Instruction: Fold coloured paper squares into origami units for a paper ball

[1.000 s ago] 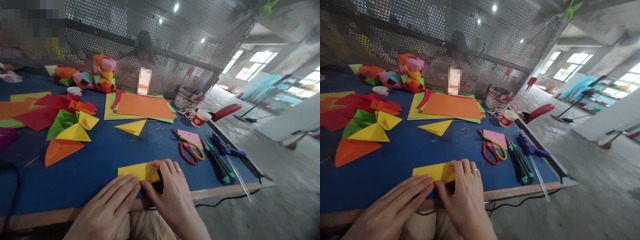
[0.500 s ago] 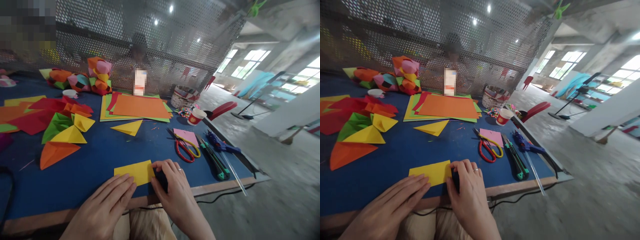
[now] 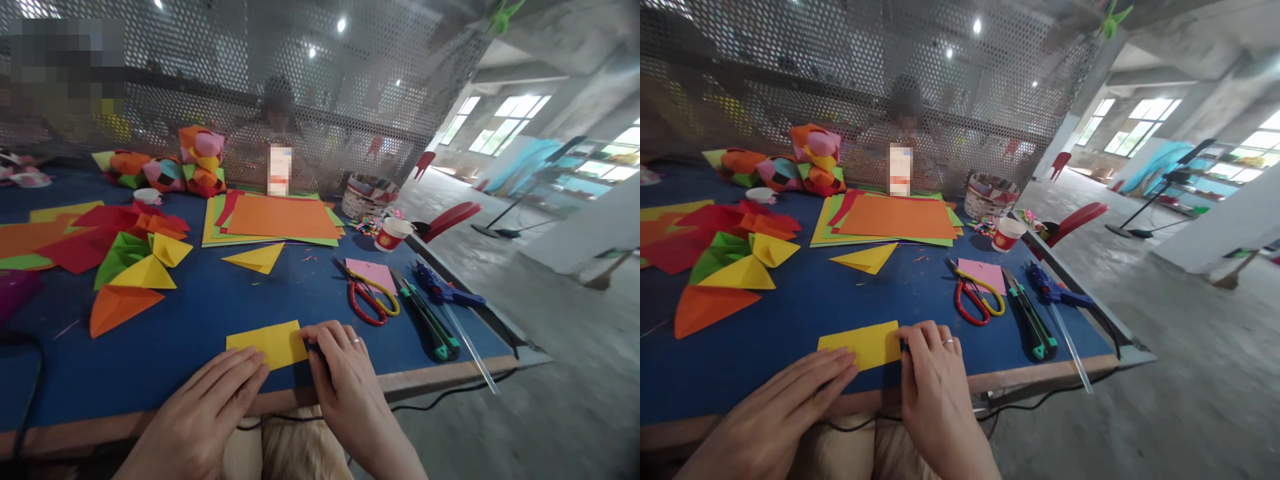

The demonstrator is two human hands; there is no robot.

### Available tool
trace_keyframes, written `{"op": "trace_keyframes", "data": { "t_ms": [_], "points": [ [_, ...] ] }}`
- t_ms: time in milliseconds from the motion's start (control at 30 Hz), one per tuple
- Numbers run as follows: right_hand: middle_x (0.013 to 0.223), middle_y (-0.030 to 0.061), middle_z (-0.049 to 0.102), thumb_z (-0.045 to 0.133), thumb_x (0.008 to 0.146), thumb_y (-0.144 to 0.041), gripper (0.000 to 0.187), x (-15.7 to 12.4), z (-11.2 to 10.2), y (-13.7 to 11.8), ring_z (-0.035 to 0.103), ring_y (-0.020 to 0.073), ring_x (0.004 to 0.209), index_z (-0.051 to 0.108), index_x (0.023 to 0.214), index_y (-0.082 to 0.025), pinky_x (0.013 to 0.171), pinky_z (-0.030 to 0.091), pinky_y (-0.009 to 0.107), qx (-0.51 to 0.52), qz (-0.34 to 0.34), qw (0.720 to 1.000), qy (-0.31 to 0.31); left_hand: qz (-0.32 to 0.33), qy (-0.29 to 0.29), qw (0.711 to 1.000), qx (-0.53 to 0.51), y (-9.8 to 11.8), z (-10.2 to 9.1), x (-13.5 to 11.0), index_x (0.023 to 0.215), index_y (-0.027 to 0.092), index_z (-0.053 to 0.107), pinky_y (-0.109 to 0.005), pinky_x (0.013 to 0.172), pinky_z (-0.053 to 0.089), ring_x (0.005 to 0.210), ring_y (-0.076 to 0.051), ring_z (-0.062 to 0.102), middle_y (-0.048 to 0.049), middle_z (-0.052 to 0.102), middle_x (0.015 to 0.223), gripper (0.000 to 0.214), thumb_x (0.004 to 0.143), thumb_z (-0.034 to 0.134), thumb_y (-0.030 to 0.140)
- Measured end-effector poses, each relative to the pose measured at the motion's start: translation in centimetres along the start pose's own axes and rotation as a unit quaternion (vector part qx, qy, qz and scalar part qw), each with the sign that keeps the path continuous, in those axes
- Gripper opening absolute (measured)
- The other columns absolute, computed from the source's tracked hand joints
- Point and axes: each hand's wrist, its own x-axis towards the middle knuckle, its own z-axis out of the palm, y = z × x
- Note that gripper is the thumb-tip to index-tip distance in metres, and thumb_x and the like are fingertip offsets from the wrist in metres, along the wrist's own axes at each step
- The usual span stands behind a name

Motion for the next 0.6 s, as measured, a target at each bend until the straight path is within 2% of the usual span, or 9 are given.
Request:
{"op": "trace_keyframes", "data": {
  "t_ms": [100,233,333,400,500,600],
  "points": [
    [0.113,0.0078,0.066,0.036,0.093,0.002,0.044,-0.3,-0.1,-0.2,0.058,0.0236,0.099,0.063,0.119,-0.021,0.085,0.047,0.04,0.016,-0.038,0.999,0.027,-0.009,0.025,1.0,0.004,0.2,-0.2,0.5,0.138,0.017,0.061,-0.03,0.123,0.038,0.135,-0.015,0.056,-0.002,0.069,0.136,0.068,0.077,0.039,-0.004],
    [0.124,0.0061,0.067,0.04,0.084,0.005,0.055,-1.1,0.3,-0.7,0.059,0.0228,0.113,0.067,0.12,-0.025,0.096,0.048,0.04,0.011,-0.1,0.993,0.066,0.026,0.028,0.999,0.029,0.1,-0.3,1.0,0.128,0.017,0.067,-0.025,0.118,0.041,0.124,-0.012,0.063,0.0004,0.073,0.129,0.064,0.076,0.038,-0.006],
    [0.144,0.0068,0.06,0.043,0.084,0.003,0.059,-1.5,1.1,-0.9,0.052,0.0252,0.131,0.065,0.13,-0.027,0.105,0.044,0.044,-0.04,-0.148,0.984,0.089,-0.009,0.061,0.998,0.021,0.2,0.3,0.8,0.127,0.018,0.067,-0.027,0.119,0.042,0.124,-0.012,0.063,-0.0012,0.074,0.126,0.061,0.08,0.037,-0.005],
    [0.152,0.007,0.056,0.044,0.085,0.002,0.059,-1.5,1.6,-0.9,0.047,0.0252,0.139,0.062,0.134,-0.025,0.11,0.041,0.044,-0.056,-0.177,0.979,0.089,-0.02,0.059,0.998,0.02,0.4,0.4,0.8,0.127,0.018,0.067,-0.029,0.118,0.044,0.124,-0.013,0.063,-0.0019,0.074,0.123,0.06,0.081,0.036,-0.005],
    [0.139,0.0039,0.067,0.047,0.085,0.003,0.061,-1.5,2.0,-0.7,0.058,0.0205,0.13,0.06,0.137,-0.025,0.113,0.04,0.041,-0.018,-0.192,0.98,0.051,-0.006,0.049,0.998,0.038,0.4,-0.3,1.4,0.122,0.017,0.07,-0.027,0.117,0.044,0.12,-0.012,0.064,-0.001,0.075,0.122,0.058,0.081,0.035,-0.006],
    [0.129,0.0013,0.074,0.048,0.086,0.004,0.061,-1.5,2.1,-0.5,0.065,0.0188,0.12,0.06,0.138,-0.027,0.113,0.039,0.041,0.023,-0.181,0.983,0.036,0.046,0.026,0.997,0.063,0.2,-1.5,2.3,0.117,0.015,0.072,-0.022,0.114,0.043,0.114,-0.011,0.067,0.0003,0.076,0.12,0.056,0.08,0.036,-0.007]
  ]
}}
